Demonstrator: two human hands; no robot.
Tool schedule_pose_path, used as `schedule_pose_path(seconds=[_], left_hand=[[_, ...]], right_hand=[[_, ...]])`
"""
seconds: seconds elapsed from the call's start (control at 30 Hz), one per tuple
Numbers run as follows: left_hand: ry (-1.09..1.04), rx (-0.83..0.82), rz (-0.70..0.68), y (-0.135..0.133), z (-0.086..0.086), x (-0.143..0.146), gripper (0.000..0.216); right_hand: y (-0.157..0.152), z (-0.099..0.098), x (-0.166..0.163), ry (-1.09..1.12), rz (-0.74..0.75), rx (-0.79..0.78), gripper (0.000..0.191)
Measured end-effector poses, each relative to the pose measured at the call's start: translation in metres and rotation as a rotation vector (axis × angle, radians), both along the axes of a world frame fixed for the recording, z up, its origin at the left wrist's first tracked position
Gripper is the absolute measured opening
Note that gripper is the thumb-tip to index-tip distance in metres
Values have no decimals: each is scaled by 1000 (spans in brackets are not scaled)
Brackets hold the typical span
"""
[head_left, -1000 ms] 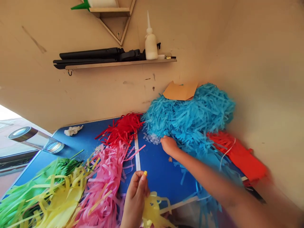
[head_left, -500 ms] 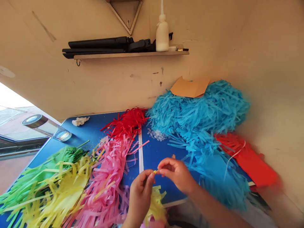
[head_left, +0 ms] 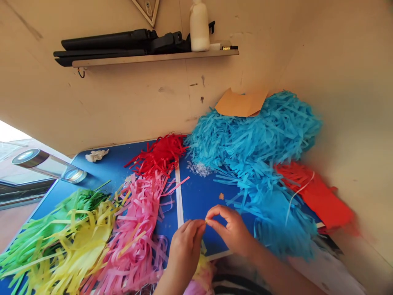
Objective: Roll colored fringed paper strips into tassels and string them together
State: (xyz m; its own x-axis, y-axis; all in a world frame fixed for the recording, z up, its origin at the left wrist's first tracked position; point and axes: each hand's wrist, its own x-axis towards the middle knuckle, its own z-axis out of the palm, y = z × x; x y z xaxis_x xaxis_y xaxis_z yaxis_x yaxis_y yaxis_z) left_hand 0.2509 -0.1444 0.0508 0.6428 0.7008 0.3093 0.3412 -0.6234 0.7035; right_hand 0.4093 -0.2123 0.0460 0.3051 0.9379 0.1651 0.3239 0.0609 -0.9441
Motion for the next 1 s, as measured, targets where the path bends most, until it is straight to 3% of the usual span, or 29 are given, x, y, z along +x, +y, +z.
schedule_pose_path(seconds=[0.13,0.2,0.33,0.43,0.63,0.83,1.0], left_hand=[[-2,-165,43,-2,-6,-4,11],[1,-172,20,-2,-5,-5,5],[-13,-106,-17,0,-1,-7,5],[-7,-52,-34,2,2,-7,10],[-46,53,-76,2,11,-2,9],[-14,73,-49,1,11,-3,9],[-166,241,18,-3,10,0,9]], right_hand=[[-2,-2,-1,-5,-17,-35,6],[-2,-2,-1,-30,-12,-40,4],[-3,0,5,44,58,-99,13],[-3,1,10,100,107,-103,9],[-8,4,6,-108,104,61,14],[-12,7,7,-146,42,75,10],[-13,12,6,-277,-20,124,10]])
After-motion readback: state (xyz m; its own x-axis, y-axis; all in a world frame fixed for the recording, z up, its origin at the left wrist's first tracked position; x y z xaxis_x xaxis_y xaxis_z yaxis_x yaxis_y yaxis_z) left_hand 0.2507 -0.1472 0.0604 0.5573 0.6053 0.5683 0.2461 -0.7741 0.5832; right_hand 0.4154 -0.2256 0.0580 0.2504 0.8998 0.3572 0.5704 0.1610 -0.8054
